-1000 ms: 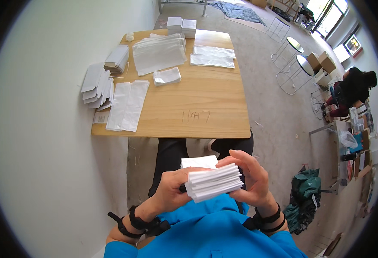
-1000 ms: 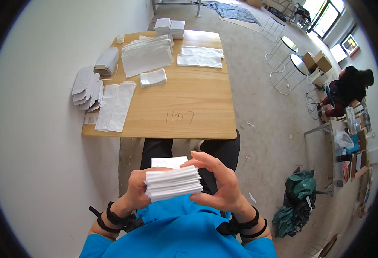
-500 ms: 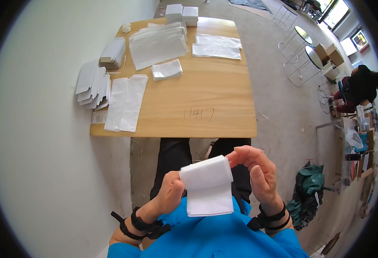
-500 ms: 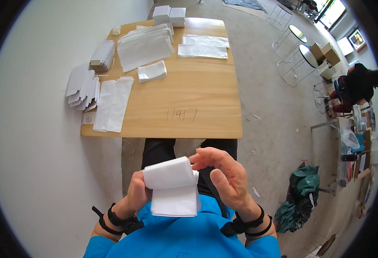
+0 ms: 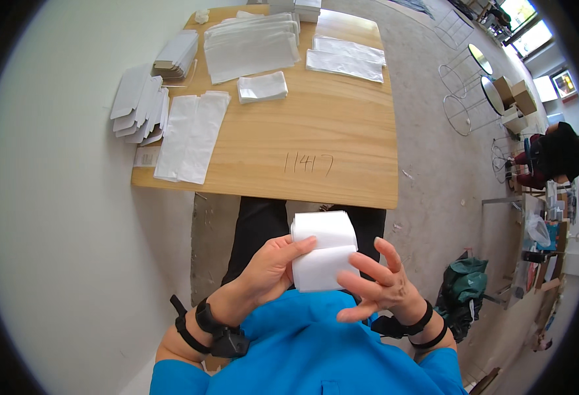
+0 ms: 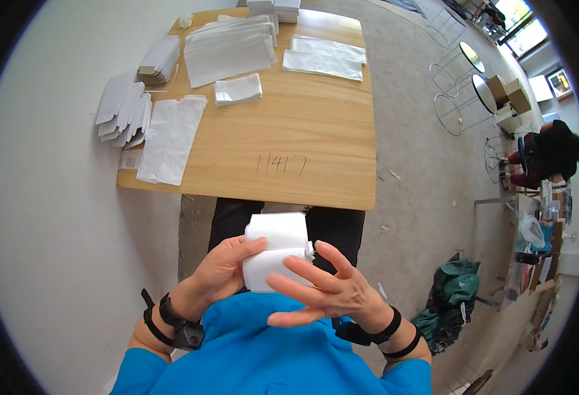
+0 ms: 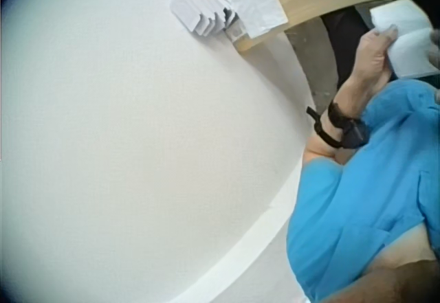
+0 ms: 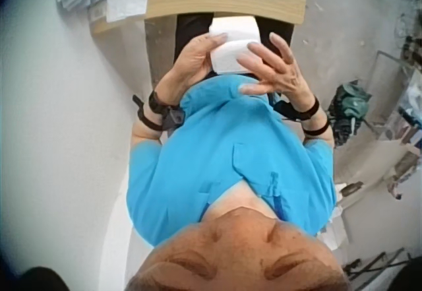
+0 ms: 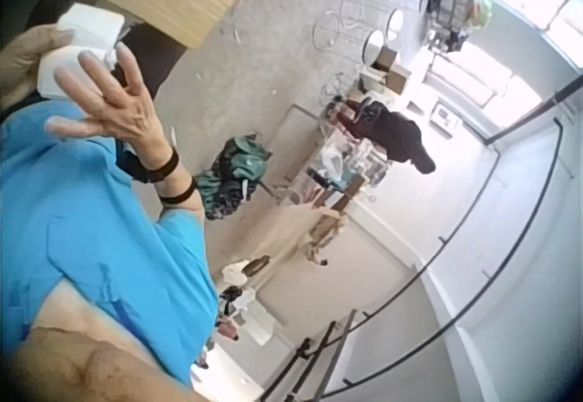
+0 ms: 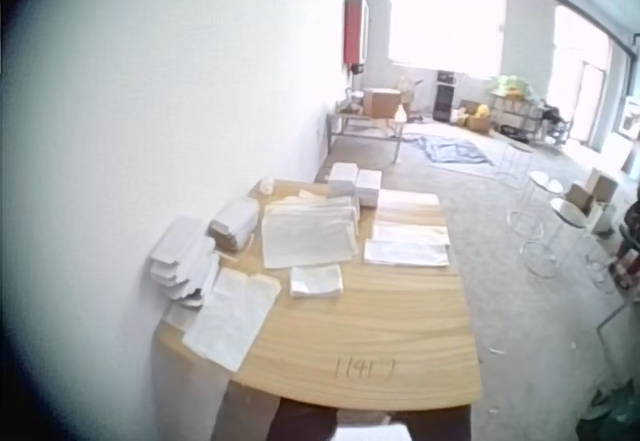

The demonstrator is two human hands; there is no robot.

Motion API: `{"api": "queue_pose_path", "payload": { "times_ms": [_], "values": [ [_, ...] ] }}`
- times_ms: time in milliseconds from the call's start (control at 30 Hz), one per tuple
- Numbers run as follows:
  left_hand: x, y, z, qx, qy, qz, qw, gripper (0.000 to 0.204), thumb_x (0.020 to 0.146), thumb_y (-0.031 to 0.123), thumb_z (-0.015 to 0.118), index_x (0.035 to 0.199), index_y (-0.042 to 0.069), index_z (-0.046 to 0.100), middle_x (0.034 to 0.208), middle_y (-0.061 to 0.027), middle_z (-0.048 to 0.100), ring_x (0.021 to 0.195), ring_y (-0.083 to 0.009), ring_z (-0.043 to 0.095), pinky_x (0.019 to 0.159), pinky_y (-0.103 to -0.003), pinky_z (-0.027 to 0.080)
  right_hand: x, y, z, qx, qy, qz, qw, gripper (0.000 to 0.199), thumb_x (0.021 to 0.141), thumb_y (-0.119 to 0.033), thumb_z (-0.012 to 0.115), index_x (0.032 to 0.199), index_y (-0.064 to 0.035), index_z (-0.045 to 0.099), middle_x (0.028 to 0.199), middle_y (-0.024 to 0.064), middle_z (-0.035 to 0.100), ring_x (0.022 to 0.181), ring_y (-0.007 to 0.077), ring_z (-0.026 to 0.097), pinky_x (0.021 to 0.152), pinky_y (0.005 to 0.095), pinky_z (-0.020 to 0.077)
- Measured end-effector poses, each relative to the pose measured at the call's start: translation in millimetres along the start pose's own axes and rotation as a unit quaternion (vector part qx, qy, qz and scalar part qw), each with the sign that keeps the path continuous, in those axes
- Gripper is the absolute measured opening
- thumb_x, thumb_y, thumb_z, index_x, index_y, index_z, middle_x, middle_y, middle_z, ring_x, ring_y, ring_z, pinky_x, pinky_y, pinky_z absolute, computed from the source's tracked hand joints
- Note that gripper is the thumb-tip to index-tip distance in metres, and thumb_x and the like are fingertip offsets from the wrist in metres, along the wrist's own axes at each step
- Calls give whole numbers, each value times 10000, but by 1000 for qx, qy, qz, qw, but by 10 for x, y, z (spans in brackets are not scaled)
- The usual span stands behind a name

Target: Folding and stacking rectangular white papers or filters at a workstation.

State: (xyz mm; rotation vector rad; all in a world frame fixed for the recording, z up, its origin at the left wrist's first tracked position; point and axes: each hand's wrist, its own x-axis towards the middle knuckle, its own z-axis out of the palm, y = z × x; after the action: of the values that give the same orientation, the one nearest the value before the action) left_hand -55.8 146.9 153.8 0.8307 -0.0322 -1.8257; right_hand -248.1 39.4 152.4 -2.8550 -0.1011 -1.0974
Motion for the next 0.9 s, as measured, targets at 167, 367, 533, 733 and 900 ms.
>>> {"api": "queue_pose_path", "payload": {
  "times_ms": [167,367,533,733,900],
  "values": [
    [32,-118,-120,-25,-27,-28,999,626,1013,467,351,1355,-56,391,1264,-189,549,1128,-257,596,965,-378,498,377,-8,-115,189,-11,254,948,628,759,-115,755,1310,-78,458,1181,147,625,1093,287,610,1006,469,425],
    [-80,-166,-130,41,-20,71,996,626,1010,450,379,1368,-63,385,1289,-214,531,1170,-302,572,978,-355,495,321,31,-72,298,75,471,827,510,812,-16,665,1289,23,490,1171,175,623,1025,261,633,880,350,501],
    [-143,-217,-93,227,63,250,939,318,956,177,581,1149,-75,602,1063,-163,665,943,-161,651,833,-288,546,363,12,-139,237,68,440,864,275,827,-29,650,1095,20,615,1137,175,640,1022,272,639,884,351,498],
    [-242,-108,-67,494,48,383,779,220,857,67,681,1054,-29,656,822,-106,681,620,-135,635,546,-259,498,513,40,-187,226,70,369,899,323,790,-85,723,1076,18,616,1106,212,637,1005,301,638,864,345,505],
    [-272,-31,-47,547,25,436,714,245,803,37,706,1038,-15,662,812,-142,670,615,-218,658,555,-298,531,559,44,-207,345,79,484,800,243,778,-34,723,994,25,629,945,130,642,860,200,623,771,283,492]
  ]
}}
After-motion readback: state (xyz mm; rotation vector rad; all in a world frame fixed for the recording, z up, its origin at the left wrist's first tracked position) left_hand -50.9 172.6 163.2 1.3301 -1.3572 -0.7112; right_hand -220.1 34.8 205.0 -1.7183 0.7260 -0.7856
